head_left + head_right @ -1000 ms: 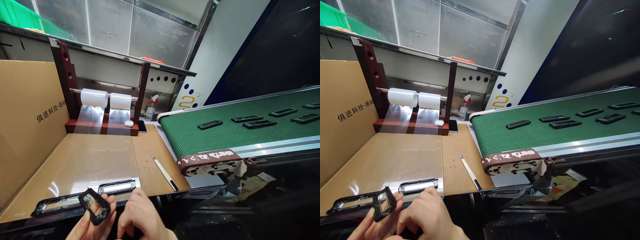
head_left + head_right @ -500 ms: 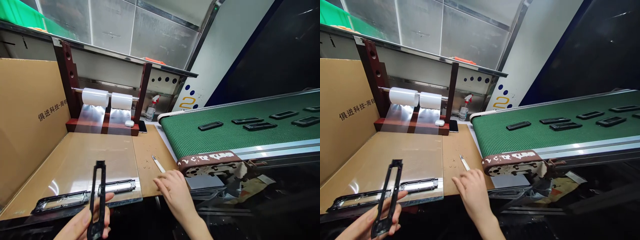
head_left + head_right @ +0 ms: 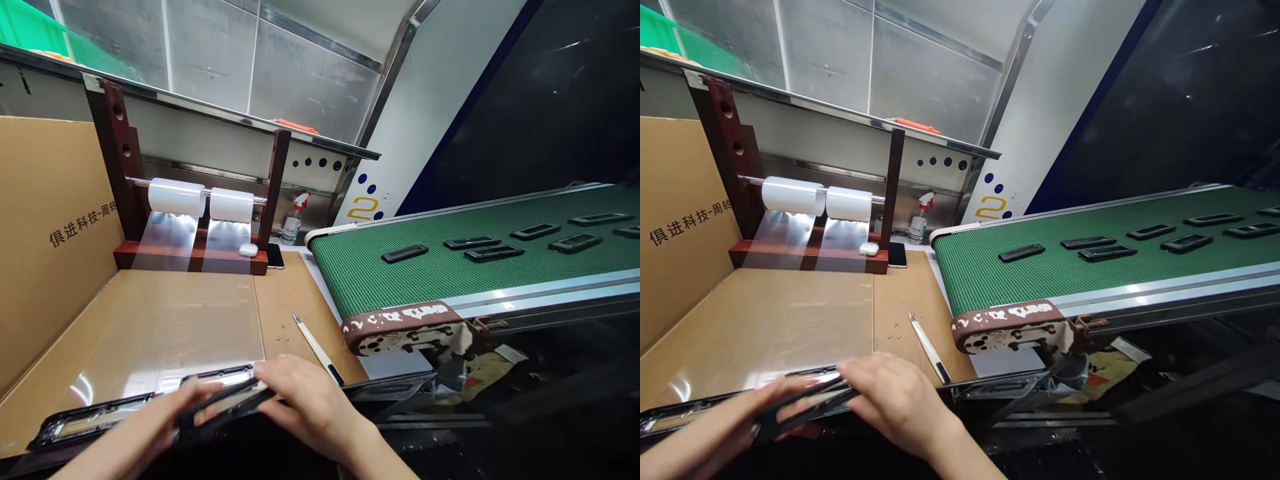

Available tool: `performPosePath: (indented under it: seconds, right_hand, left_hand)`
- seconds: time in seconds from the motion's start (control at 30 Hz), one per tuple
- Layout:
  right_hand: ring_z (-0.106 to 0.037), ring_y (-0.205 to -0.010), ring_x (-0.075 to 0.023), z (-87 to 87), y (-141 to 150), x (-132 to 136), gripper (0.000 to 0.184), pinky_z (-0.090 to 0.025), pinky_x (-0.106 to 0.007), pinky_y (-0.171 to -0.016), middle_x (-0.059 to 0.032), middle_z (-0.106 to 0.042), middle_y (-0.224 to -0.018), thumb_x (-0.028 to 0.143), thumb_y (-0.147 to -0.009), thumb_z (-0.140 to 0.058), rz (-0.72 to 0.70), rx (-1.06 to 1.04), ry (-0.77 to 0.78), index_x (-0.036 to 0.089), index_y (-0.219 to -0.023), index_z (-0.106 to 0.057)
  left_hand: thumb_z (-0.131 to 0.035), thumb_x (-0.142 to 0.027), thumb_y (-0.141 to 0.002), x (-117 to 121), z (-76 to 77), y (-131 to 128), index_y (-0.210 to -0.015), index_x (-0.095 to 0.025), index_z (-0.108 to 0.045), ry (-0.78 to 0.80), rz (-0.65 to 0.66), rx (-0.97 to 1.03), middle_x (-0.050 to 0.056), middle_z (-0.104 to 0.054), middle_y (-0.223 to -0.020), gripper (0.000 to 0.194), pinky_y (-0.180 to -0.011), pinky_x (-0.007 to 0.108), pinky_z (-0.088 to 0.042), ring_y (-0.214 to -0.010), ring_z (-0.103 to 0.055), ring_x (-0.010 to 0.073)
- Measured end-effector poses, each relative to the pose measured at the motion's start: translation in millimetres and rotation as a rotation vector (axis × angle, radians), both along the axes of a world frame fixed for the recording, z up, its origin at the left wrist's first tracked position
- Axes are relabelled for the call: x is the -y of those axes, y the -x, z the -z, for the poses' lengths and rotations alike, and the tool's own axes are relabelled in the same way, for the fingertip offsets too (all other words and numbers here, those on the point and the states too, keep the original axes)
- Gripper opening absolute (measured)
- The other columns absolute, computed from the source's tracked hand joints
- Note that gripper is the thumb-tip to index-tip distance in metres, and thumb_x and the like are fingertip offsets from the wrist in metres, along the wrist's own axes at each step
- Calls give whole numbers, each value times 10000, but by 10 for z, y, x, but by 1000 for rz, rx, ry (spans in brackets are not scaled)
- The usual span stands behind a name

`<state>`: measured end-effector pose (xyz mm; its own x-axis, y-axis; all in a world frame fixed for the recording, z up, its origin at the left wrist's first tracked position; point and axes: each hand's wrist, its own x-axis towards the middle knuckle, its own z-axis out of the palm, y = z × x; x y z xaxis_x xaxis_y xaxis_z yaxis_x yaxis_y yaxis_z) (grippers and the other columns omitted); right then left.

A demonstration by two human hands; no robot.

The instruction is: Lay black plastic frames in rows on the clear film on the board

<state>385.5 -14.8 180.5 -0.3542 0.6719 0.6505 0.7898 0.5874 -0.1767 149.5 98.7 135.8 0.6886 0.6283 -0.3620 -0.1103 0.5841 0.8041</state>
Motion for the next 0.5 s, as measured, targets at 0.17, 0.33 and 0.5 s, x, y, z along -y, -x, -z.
performPosePath:
  seconds: [0.17, 0.33, 0.5]
  right_hand:
    - [-667, -1002, -192, 275, -187, -284, 580, -572, -339, -845, -76, -684, -1122, 144, -893, -592, 150, -122, 56, 247, -1423, -379]
    - [-644, -1018, -211, 535, -138, -552, 713, -545, -373, -893, -58, -673, -1092, 72, -780, -687, 236, -180, 161, 251, -1410, -405]
    - [-618, -1067, -203, 671, -89, -639, 756, -507, -376, -948, -43, -657, -1136, 49, -773, -684, 177, -311, 279, 285, -1423, -378]
  left_hand:
    - [-471, -458, -925, -582, -333, -260, -1517, -193, -220, -171, -232, -146, 56, -200, -1615, 696, -1189, 282, -89, -1478, -128, 164]
    - [-501, -517, -906, -781, -303, -412, -1505, -37, -151, -105, -74, -199, 291, -498, -1406, 844, -1120, 405, -318, -1282, -522, 314]
    - [-550, -581, -858, -754, -304, -354, -1462, 12, -237, -55, 75, -225, 249, -723, -1075, 902, -927, 404, -499, -1003, -700, 329]
